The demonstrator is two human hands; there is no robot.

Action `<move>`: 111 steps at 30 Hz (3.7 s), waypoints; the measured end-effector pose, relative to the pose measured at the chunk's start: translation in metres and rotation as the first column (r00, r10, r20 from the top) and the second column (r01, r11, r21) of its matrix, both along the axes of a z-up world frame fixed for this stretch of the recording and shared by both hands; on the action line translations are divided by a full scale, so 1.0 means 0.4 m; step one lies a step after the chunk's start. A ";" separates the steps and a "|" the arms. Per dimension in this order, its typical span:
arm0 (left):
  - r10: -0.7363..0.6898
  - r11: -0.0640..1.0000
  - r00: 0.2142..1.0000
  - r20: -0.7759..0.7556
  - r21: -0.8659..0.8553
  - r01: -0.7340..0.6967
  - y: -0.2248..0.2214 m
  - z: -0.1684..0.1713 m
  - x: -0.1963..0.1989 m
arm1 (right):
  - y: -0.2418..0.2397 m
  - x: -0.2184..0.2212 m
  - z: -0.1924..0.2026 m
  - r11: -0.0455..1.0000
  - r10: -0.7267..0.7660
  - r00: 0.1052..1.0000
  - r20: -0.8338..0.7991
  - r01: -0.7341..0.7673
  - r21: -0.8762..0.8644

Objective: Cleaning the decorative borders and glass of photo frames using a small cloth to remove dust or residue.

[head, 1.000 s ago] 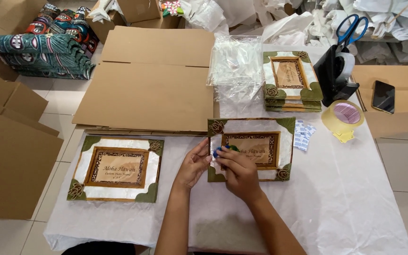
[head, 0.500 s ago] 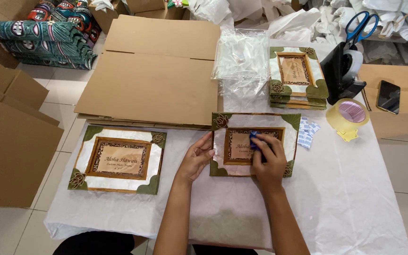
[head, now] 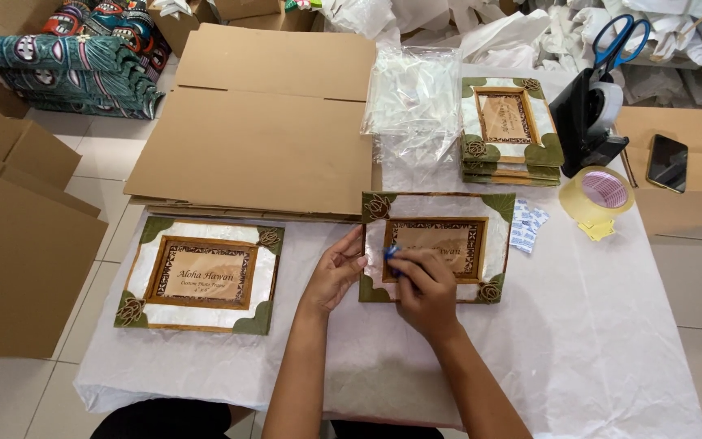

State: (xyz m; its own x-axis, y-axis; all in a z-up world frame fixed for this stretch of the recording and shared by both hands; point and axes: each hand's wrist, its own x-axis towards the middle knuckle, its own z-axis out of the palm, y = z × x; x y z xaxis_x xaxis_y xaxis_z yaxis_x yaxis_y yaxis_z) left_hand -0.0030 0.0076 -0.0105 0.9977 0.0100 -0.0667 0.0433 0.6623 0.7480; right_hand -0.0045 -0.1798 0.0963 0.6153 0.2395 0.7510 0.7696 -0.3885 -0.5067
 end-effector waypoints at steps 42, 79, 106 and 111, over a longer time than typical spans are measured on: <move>0.458 0.801 0.856 0.240 -0.528 -0.281 -0.107 0.194 -0.199 | -0.156 0.111 -0.103 0.553 0.629 0.402 -0.666 0.370 0.746; 0.928 0.136 0.049 -0.368 0.215 -0.967 0.275 0.378 -0.319 | -0.019 0.074 -0.115 0.941 0.233 0.665 -0.710 0.030 0.337; 0.898 -0.327 0.084 0.432 0.782 -0.531 0.387 0.196 -0.352 | -0.010 0.081 -0.149 0.976 0.058 0.727 -0.684 0.103 0.192; 0.921 -0.329 0.021 0.388 0.808 -0.489 0.364 0.192 -0.349 | -0.001 0.071 -0.110 0.987 0.088 0.727 -0.681 0.029 0.158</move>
State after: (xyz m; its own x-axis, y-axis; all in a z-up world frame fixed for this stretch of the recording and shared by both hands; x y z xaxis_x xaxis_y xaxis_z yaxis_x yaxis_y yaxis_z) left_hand -0.1425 0.1533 0.0663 -0.0416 0.9297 0.3661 0.3289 -0.3332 0.8836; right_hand 0.0237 -0.1800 0.0525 0.9696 0.1888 0.1554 0.2001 -0.2475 -0.9480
